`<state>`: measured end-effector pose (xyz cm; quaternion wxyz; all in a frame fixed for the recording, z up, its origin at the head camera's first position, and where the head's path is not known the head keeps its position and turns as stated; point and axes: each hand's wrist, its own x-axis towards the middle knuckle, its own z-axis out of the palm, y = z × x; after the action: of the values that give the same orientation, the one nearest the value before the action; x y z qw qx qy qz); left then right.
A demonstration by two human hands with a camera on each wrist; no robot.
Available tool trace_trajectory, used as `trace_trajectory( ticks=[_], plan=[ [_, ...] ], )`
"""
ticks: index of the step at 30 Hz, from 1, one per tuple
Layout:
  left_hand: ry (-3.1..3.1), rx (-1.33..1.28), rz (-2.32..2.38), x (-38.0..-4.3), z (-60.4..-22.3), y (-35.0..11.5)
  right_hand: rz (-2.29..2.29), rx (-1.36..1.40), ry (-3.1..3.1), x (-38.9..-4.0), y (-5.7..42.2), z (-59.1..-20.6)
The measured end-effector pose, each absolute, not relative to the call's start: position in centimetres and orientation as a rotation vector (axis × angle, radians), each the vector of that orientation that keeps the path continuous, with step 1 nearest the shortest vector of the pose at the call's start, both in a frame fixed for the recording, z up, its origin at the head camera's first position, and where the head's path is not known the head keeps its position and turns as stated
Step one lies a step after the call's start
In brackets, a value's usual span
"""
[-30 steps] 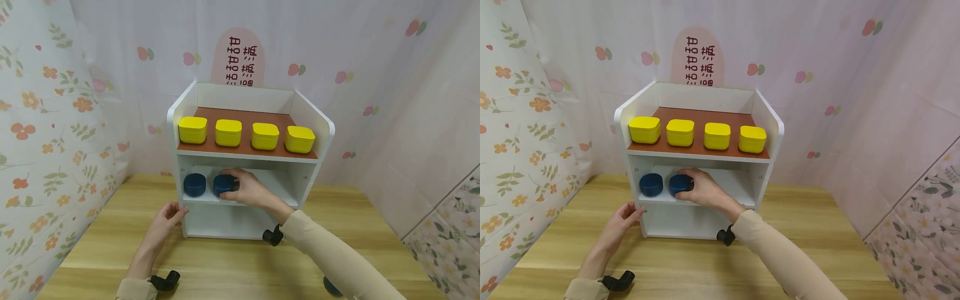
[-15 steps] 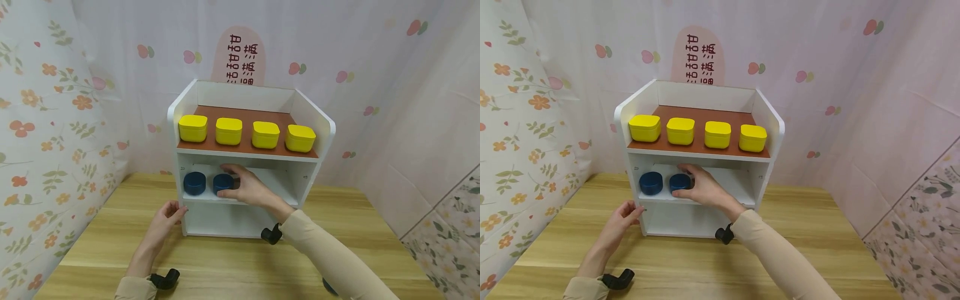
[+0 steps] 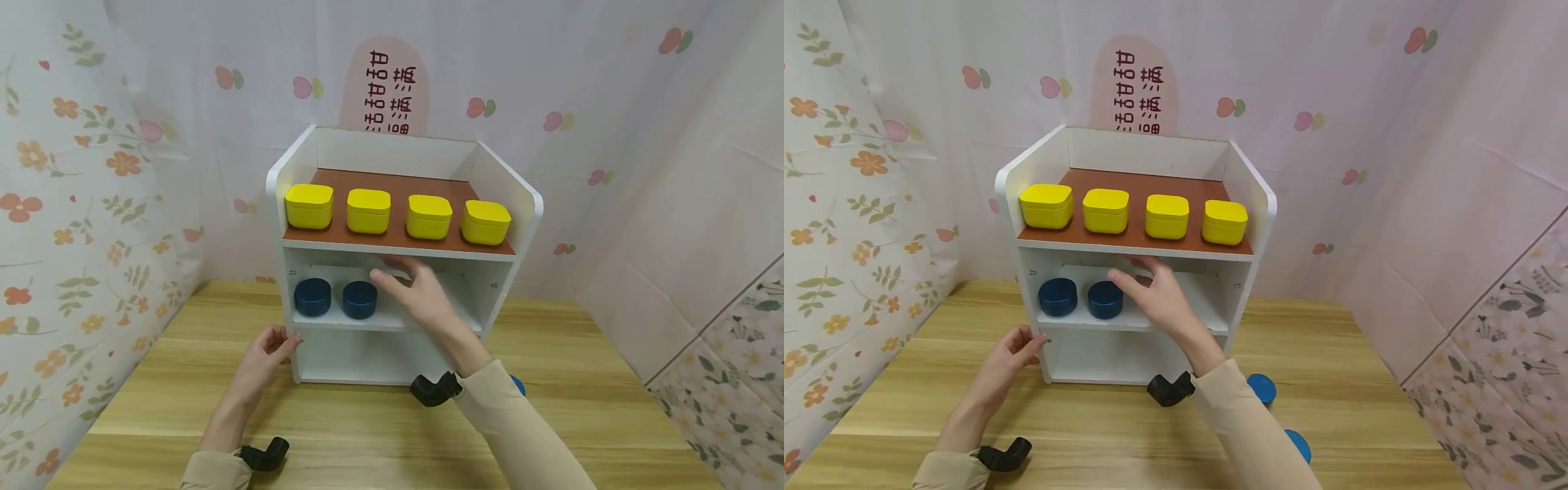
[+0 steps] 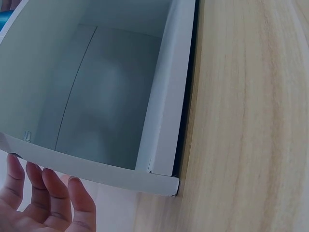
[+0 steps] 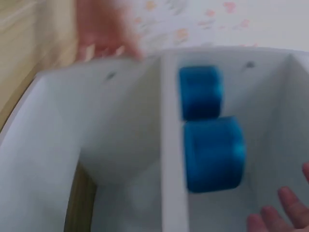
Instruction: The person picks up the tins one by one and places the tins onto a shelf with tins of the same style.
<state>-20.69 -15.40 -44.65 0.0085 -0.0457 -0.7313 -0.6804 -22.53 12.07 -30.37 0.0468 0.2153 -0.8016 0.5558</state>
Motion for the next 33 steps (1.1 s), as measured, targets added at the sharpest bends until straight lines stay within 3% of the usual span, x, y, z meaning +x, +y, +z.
trace_trajectory(
  ticks=[10,21,33],
  plan=[
    [-2.296,-0.132,-2.122,-20.7,-44.9,-15.2,1.705,0.672,-2.314,-19.3,13.2,-31.6],
    [-2.291,-0.166,-2.124,-20.9,-44.5,-15.7,1.550,0.480,-2.124,-15.0,15.1,-34.5],
    [-2.280,-0.119,-2.144,-20.6,-44.4,-15.4,1.597,-0.004,-2.085,-11.2,20.5,-37.4]
  ],
)
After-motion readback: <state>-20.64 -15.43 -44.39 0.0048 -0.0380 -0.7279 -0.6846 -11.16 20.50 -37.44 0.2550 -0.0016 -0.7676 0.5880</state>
